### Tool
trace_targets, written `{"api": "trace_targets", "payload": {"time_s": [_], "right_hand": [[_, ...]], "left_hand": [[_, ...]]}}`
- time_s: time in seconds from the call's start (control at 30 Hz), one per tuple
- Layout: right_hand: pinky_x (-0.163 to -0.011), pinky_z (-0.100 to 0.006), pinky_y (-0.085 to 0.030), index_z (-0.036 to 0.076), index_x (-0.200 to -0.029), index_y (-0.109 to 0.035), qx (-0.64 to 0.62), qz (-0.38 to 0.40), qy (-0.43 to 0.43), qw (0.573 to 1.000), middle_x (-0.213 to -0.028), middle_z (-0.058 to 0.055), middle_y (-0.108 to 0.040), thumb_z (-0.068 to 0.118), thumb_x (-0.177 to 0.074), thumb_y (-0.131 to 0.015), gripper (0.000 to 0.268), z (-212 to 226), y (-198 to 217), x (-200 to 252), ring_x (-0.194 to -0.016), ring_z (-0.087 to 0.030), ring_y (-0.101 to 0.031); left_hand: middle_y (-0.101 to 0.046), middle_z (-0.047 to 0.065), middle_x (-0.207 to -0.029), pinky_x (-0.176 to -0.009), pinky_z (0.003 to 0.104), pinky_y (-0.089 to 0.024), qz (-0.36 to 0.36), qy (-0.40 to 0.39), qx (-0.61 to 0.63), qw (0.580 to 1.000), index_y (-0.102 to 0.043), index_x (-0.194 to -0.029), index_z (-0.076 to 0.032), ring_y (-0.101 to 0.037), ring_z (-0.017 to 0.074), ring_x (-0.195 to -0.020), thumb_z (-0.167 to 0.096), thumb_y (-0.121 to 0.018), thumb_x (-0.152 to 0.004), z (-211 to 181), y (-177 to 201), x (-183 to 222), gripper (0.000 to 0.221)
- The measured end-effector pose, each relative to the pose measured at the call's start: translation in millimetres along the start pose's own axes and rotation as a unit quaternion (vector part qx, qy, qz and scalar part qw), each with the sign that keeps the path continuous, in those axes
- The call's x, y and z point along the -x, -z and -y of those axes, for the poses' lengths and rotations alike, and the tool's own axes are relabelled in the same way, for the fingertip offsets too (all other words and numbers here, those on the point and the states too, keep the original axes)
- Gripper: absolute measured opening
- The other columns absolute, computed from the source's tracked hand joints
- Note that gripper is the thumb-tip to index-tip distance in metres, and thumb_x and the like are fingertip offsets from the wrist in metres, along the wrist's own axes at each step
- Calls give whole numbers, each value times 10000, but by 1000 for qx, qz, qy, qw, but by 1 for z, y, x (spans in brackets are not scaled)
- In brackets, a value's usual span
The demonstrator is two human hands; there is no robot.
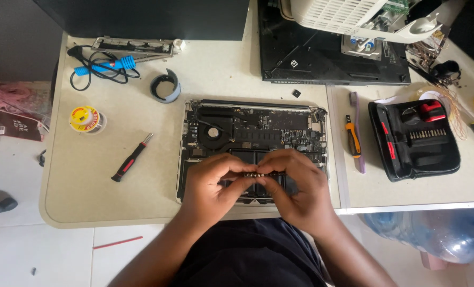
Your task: Repairing a laptop by manipulating internal components like the fan and motherboard connectors.
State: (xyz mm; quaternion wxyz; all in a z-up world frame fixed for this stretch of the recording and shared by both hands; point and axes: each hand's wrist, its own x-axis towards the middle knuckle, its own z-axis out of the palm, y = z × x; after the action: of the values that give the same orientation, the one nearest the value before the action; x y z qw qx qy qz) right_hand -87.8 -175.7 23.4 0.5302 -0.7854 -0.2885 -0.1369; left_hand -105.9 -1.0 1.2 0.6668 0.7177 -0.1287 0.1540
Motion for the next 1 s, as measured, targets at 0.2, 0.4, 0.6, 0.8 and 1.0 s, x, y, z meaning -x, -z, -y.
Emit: {"api": "trace_targets", "payload": {"time_s": [0.2, 0.4, 0.6, 0.8, 1.0], "right_hand": [[-852, -477, -615, -6, -880, -710, 41, -19, 58, 997, -866, -129, -725, -20, -858, -767, 62, -4, -1, -1, -830, -359, -758], [-1000, -419, -631, -9, -982, -629, 22, 11, 40, 999, -988, -158, -683, -6, -941, -658, 51, 10, 1, 7, -1000, -311, -727], [-963, -467, -674, -9, -935, -637, 21, -5, 120, 993, -932, -158, -676, 32, -961, -587, 70, 34, 4, 3, -866, -259, -708], [-920, -394, -710, -23, -943, -624, -103, -17, 25, 994, -921, -148, -651, 98, -963, -626, 123, 34, 1, 1, -883, -238, -684], [-997, -439, -682, 23, -958, -634, -171, -71, -85, 979, -942, -148, -638, 83, -963, -654, 64, 35, -6, 7, -924, -224, -668]], "left_hand": [[-736, 200, -733, -563, 353, -680, 4, -24, -32, 999, -730, -837, 20, -769, 317, -659, 108, -795, -773, -14, 3, -9, 127], [-721, 87, -835, -631, 276, -562, 71, -75, -112, 988, -677, -890, -29, -710, 180, -712, -12, -810, -858, -18, 11, -2, 138], [-740, 124, -915, -721, 315, -589, 79, -127, -109, 983, -680, -955, 1, -727, 244, -773, 96, -632, -897, -48, 17, 5, 121], [-767, 148, -1012, -839, 346, -642, 39, -137, -27, 989, -672, -1026, -2, -791, 272, -910, -114, -686, -960, -26, 10, 7, 130], [-753, 132, -968, -786, 283, -600, 40, -99, -52, 993, -691, -1019, -8, -759, 220, -836, -125, -675, -967, -34, 6, 2, 129]]}}
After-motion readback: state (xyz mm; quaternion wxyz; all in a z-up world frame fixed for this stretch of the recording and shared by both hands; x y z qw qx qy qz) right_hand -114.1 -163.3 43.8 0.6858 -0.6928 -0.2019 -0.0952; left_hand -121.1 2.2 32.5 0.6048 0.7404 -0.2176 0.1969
